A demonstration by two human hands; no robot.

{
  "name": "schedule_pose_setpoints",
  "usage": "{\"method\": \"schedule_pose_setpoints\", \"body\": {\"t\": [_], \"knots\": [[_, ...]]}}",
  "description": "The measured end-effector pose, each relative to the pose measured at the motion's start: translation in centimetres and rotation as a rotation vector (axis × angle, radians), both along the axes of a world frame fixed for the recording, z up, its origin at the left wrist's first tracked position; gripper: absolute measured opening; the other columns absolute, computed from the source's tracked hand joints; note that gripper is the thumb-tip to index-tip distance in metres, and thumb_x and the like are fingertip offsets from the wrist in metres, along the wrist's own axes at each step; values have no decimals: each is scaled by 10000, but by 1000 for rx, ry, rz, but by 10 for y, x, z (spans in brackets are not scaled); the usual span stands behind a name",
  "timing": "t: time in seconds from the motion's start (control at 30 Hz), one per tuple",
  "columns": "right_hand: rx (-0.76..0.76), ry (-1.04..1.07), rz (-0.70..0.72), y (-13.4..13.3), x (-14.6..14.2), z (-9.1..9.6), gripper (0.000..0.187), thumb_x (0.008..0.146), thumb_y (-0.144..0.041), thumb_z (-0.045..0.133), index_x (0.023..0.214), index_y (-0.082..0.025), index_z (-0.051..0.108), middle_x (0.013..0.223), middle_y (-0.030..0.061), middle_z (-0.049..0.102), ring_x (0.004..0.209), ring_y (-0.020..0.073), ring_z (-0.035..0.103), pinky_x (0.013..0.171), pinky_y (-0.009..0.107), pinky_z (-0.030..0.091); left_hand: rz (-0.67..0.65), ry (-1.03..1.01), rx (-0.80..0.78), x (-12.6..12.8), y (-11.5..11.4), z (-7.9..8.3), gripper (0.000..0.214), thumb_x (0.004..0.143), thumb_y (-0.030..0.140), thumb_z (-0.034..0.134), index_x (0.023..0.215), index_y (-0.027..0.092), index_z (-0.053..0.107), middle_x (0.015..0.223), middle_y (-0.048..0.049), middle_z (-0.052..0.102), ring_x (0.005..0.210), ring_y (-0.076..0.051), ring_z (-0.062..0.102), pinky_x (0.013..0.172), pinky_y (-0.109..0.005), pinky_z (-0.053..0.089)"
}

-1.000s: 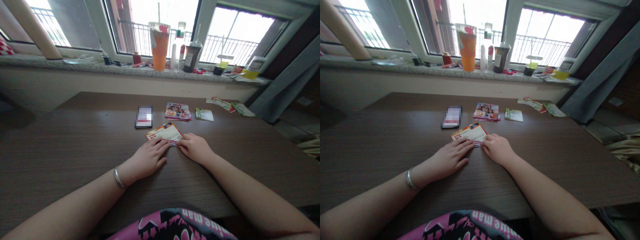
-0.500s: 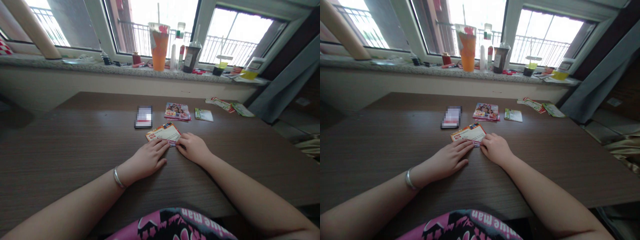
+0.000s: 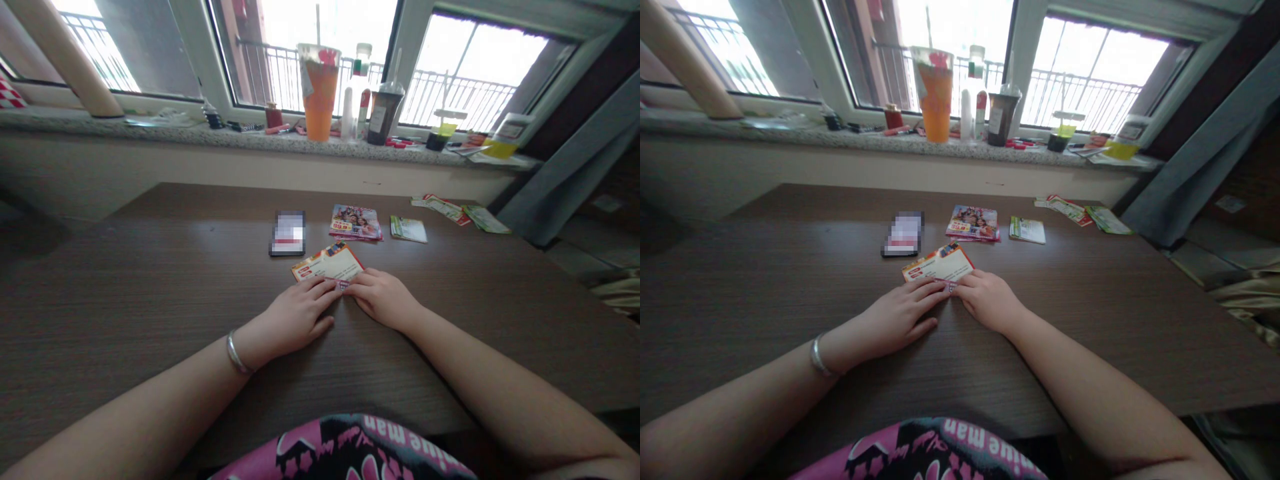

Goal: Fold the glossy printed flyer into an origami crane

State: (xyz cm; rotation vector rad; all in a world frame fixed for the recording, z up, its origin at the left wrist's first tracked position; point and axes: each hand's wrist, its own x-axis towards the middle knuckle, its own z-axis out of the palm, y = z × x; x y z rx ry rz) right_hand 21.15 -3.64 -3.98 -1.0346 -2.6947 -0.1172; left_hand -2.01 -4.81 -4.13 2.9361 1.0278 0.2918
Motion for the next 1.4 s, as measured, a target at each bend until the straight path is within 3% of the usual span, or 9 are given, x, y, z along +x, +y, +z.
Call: {"method": "schedule_pose_setpoints", "body": {"t": [0.33,0.73,0.9,1.4], "knots": [[20,-152,4,-4,-3,7,249,944,-232,490,1154,-221,623,1188,80,639,1048,201,560,813,306,477,19,11,16,1,0,-1,497,929,393,482,1383,191,453,1443,-80,462,1338,-257,400,1129,-422,316],[7,-180,-61,-2,-2,11,257,959,-232,442,1130,-259,631,1181,48,643,1003,199,557,761,289,449,26,21,27,2,-1,-3,486,937,398,467,1373,183,458,1420,-81,479,1332,-268,392,1131,-422,305],[-22,-193,-97,1,5,14,231,943,-206,445,1017,-231,662,1150,48,657,969,192,566,782,289,432,18,16,29,1,-1,-2,464,943,398,455,1358,192,470,1413,-78,483,1328,-269,392,1126,-427,309],[-106,-239,-231,1,17,26,244,916,-193,470,920,-233,711,948,29,698,878,164,628,718,254,419,21,14,16,0,0,-4,459,940,406,462,1348,197,478,1417,-69,480,1325,-273,393,1116,-430,322]]}}
